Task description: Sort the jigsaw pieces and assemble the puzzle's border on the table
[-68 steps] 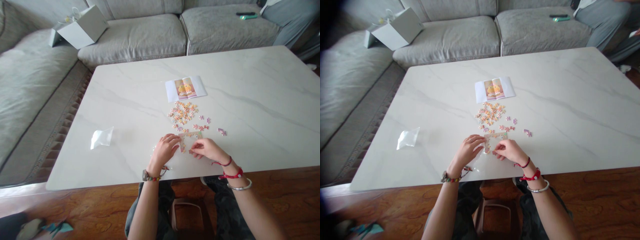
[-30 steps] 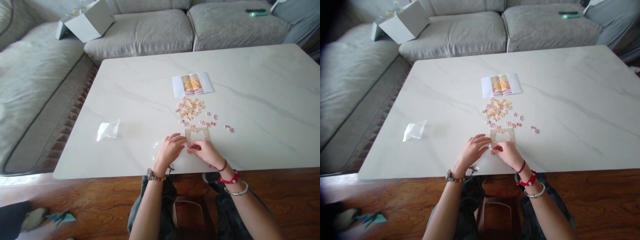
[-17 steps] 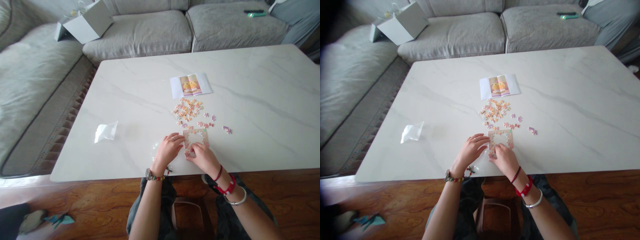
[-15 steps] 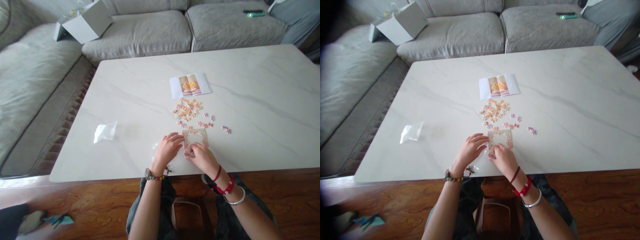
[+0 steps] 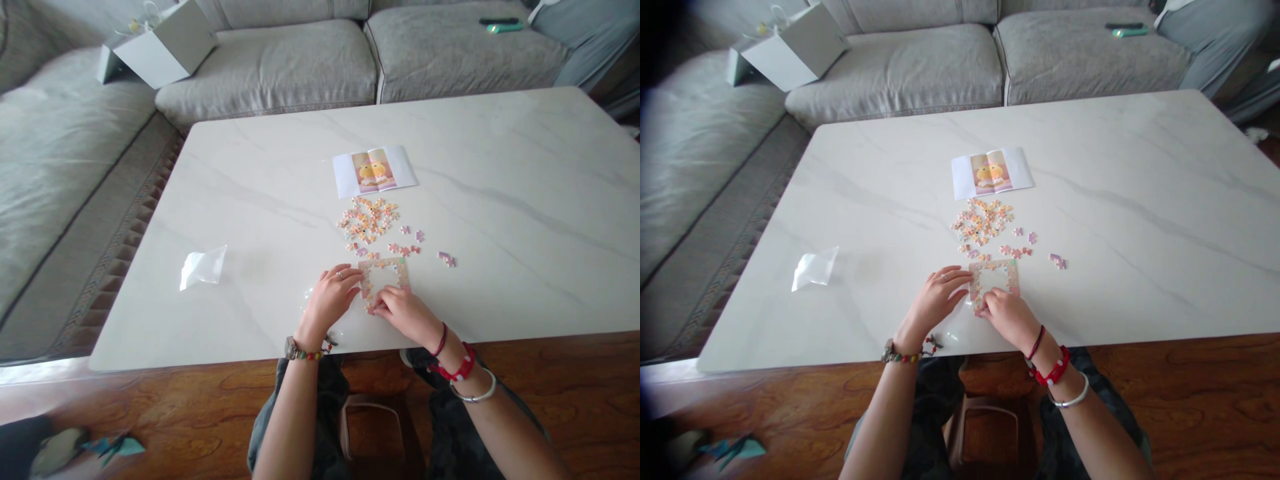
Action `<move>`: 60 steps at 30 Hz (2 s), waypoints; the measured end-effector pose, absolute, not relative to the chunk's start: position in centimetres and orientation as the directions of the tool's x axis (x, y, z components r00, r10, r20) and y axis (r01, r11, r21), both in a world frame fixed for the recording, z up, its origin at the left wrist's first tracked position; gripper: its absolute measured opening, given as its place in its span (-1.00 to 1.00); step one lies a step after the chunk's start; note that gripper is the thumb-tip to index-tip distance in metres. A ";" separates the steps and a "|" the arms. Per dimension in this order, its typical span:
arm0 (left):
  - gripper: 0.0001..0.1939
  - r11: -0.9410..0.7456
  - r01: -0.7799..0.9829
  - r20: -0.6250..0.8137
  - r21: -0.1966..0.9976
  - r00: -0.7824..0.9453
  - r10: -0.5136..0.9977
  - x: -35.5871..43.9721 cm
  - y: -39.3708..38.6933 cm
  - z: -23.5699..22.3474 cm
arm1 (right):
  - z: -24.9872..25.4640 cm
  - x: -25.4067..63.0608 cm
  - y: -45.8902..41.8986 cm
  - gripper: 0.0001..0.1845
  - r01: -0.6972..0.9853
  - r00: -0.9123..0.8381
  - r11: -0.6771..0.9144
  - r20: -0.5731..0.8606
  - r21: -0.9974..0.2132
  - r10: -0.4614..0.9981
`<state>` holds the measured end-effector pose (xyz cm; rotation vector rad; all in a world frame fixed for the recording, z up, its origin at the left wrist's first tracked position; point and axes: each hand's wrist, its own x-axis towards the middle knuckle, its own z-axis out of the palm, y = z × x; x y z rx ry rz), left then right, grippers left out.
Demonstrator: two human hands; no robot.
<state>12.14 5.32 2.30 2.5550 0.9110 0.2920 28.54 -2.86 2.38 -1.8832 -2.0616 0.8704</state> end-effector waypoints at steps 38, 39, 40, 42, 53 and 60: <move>-0.79 -0.680 0.575 0.282 0.455 0.631 0.723 14.0 9.3 0.8 | 0.5 36.7 0.1 -0.76 0.883 0.290 -0.166 0.231 -0.438 0.929; -0.79 -0.681 0.572 0.284 0.456 0.632 0.721 13.9 9.2 0.8 | 0.3 36.4 0.3 -0.77 0.890 0.284 -0.170 0.222 -0.422 0.933; -0.79 -0.682 0.571 0.284 0.457 0.633 0.720 13.7 9.2 0.8 | 0.2 36.2 0.4 -0.79 0.895 0.281 -0.175 0.213 -0.410 0.936; -0.79 -0.682 0.571 0.281 0.457 0.634 0.720 13.4 9.2 0.8 | -0.1 36.1 0.5 -0.83 0.897 0.281 -0.182 0.201 -0.403 0.939; -0.78 -0.654 0.595 0.246 0.466 0.623 0.742 11.9 9.2 1.5 | 0.8 36.3 0.3 -0.92 0.785 0.350 -0.247 0.078 -0.568 0.934; -0.78 -0.647 0.608 0.236 0.460 0.618 0.750 11.3 9.0 1.7 | 2.1 35.7 0.0 -0.77 0.576 0.377 -0.297 -0.074 -0.762 0.923</move>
